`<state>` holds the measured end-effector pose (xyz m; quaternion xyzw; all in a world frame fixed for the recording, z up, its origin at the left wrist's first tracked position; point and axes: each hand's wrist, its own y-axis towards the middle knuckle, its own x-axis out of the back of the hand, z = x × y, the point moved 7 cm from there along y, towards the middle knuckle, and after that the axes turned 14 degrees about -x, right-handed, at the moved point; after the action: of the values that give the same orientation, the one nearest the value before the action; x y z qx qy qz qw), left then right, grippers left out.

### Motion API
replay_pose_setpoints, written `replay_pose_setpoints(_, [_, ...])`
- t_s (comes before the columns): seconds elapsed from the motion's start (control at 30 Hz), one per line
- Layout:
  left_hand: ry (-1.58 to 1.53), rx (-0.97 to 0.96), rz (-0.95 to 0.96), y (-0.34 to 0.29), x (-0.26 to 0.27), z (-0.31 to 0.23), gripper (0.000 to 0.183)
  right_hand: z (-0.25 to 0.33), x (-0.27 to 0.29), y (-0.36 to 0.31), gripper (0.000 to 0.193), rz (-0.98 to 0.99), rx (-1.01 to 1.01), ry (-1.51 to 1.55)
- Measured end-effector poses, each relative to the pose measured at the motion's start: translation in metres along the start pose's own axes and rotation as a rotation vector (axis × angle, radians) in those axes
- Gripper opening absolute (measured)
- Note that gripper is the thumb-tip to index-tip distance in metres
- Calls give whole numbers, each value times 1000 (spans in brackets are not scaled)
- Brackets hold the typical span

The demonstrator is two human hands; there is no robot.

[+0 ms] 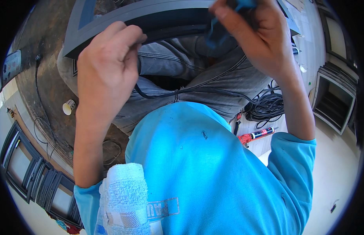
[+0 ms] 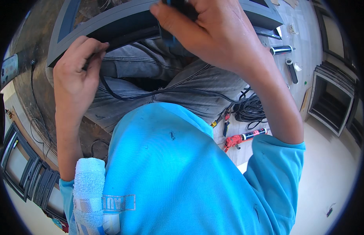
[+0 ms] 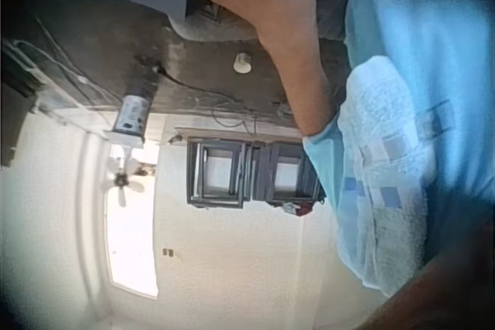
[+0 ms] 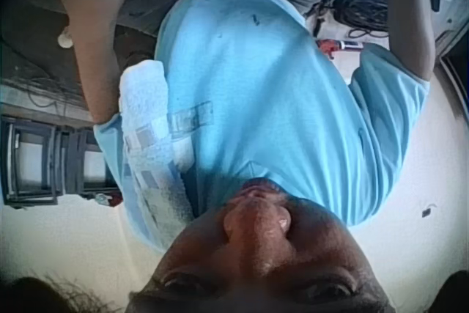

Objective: The person is seen installing a rubber seal or gasket into the groove of a metal window or door frame using tools like a screwdriver and pincers.

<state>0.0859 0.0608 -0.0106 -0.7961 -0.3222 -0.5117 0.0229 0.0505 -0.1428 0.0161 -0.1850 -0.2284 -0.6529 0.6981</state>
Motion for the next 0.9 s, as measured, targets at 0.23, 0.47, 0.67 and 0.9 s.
replay_pose_setpoints(0.23, [71, -58, -65, 5, 1, -10, 14, 8, 14, -8, 27, 80, 44, 312])
replay_pose_setpoints(0.47, [83, -28, -33, 2, 0, -6, 14, 35, 30, -9, 28, -502, -27, 349])
replay_pose_setpoints(0.67, [111, -27, -75, -6, 6, 1, 15, 9, 17, 0, 33, -144, 236, 47])
replay_pose_setpoints(0.9, [409, -129, -25, 0, 16, -11, 16, -12, 53, 1, 28, -199, -25, 200])
